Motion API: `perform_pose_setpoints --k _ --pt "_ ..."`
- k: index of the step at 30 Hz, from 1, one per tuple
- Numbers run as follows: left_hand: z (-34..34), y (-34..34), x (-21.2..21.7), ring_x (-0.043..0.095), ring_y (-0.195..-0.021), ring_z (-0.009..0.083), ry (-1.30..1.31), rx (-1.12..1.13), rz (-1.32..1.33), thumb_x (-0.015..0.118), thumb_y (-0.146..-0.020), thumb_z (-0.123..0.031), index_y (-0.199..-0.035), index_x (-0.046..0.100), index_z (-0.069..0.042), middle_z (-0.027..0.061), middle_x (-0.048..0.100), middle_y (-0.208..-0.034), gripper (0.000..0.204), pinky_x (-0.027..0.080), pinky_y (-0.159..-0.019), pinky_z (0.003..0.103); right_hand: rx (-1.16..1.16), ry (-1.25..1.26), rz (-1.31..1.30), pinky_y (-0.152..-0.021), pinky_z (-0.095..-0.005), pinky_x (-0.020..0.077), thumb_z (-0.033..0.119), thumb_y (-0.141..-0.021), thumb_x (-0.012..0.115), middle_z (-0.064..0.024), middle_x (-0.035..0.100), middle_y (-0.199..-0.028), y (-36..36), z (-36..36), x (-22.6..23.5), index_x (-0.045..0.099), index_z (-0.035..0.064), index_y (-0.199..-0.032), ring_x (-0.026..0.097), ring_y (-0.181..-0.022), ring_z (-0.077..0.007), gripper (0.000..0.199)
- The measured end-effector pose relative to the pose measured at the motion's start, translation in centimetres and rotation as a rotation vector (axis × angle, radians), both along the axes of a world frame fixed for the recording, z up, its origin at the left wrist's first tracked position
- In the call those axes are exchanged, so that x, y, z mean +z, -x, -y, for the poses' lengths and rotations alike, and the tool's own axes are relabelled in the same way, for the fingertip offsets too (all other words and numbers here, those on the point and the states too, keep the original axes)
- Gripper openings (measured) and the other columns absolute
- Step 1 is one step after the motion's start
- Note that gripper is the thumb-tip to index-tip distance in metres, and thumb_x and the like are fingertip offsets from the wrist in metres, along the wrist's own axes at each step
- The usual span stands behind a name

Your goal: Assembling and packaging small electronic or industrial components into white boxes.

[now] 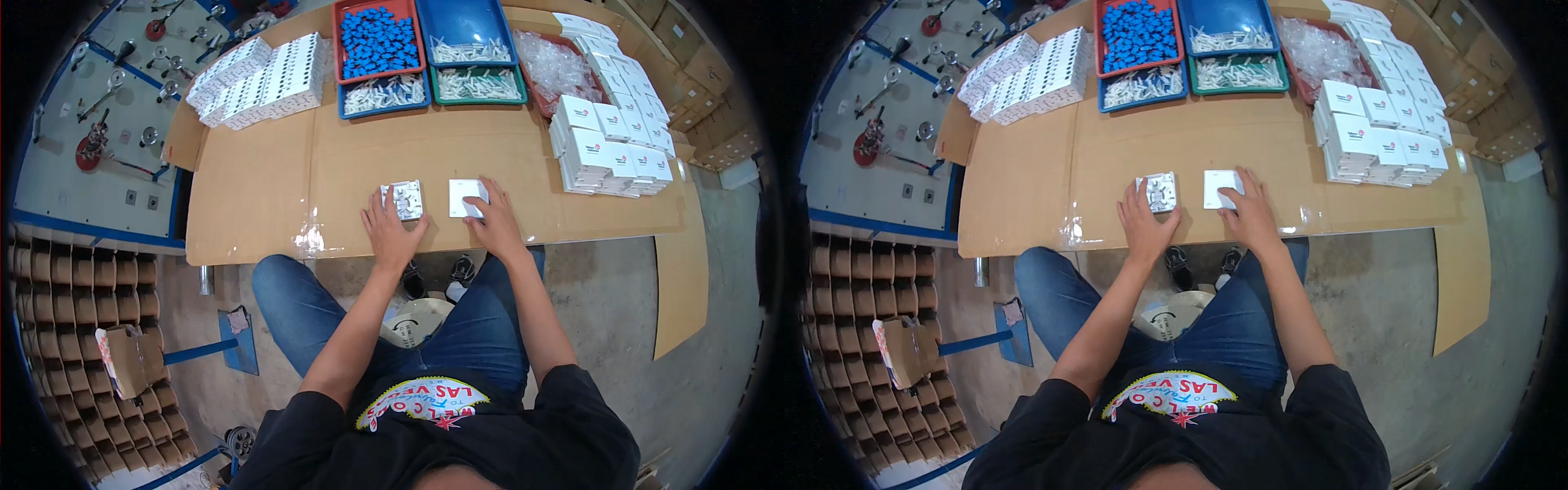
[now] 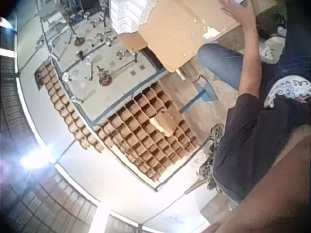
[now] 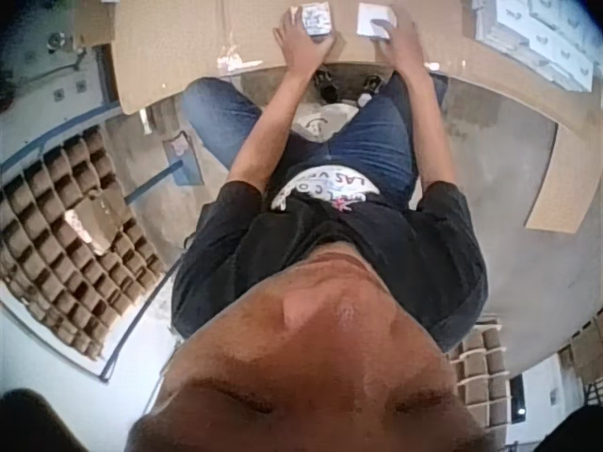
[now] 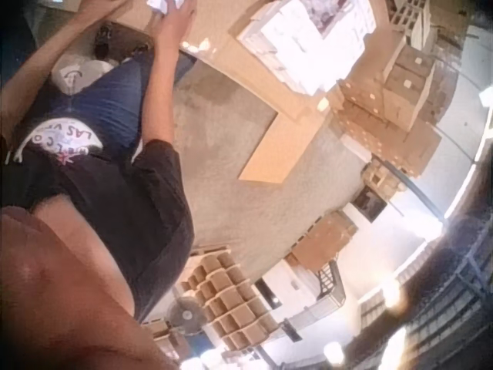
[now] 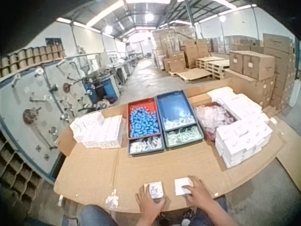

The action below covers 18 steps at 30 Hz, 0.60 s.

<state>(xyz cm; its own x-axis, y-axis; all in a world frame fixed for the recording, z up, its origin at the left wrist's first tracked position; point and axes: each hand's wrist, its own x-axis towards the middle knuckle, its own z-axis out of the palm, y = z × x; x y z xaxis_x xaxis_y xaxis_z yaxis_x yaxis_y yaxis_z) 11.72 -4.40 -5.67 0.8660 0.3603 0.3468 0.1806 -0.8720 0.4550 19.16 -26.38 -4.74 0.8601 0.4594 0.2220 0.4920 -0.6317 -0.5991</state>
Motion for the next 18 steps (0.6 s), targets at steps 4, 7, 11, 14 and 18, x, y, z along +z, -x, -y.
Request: perform_pose_setpoints --k 4,7,11,14,18 --pt "-0.2 -1.3 -0.1 0.034 -0.139 0.0400 -0.025 0.008 -0.030 0.076 -0.076 -0.042 -0.144 0.041 -0.003 0.0234 0.040 -0.145 0.086 0.022 -0.114 0.063 0.003 -0.018 0.057 -0.115 -0.0552 0.0280 0.016 -0.082 0.071 -0.0207 0.043 -0.150 -1.2 0.3 -1.2 0.067 0.0115 -0.123 0.037 -0.141 -0.0379 0.041" --pt "0.6 -1.7 0.4 0.033 -0.139 0.0396 -0.052 0.044 -0.076 0.075 -0.076 -0.041 -0.144 0.040 -0.003 0.0229 0.038 -0.146 0.086 0.022 -0.113 0.063 -0.002 0.002 0.047 -0.115 -0.0550 0.0286 0.017 -0.084 0.069 -0.0211 0.043 -0.150 -1.2 0.6 -0.2 0.067 0.0107 -0.123 0.038 -0.141 -0.0385 0.040" --pt "1.2 -1.9 0.8 0.030 -0.142 0.0386 -0.043 0.072 -0.068 0.074 -0.075 -0.045 -0.146 0.038 -0.003 0.0223 0.036 -0.148 0.090 0.021 -0.114 0.063 -0.018 -0.095 0.026 -0.114 -0.0555 0.0295 0.017 -0.086 0.069 -0.0197 0.046 -0.148 -2.3 1.5 2.6 0.065 0.0097 -0.124 0.040 -0.139 -0.0385 0.039" --pt "1.2 -1.9 1.6 0.029 -0.143 0.0398 -0.040 0.078 -0.105 0.074 -0.076 -0.046 -0.149 0.034 -0.003 0.0240 0.033 -0.151 0.094 0.019 -0.115 0.063 -0.026 -0.060 0.112 -0.106 -0.0501 0.0394 0.017 -0.087 0.069 -0.0141 0.060 -0.132 -6.6 3.8 7.7 0.068 0.0108 -0.117 0.055 -0.124 -0.0335 0.031" --pt "0.6 -1.5 1.5 0.027 -0.144 0.0392 -0.041 0.113 -0.127 0.074 -0.076 -0.049 -0.148 0.034 -0.001 0.0243 0.031 -0.152 0.096 0.018 -0.116 0.062 -0.176 0.027 0.208 -0.084 -0.0436 0.0524 0.019 -0.089 0.063 -0.0124 0.072 -0.103 -17.3 6.3 12.7 0.072 0.0109 -0.104 0.068 -0.097 -0.0327 0.019"
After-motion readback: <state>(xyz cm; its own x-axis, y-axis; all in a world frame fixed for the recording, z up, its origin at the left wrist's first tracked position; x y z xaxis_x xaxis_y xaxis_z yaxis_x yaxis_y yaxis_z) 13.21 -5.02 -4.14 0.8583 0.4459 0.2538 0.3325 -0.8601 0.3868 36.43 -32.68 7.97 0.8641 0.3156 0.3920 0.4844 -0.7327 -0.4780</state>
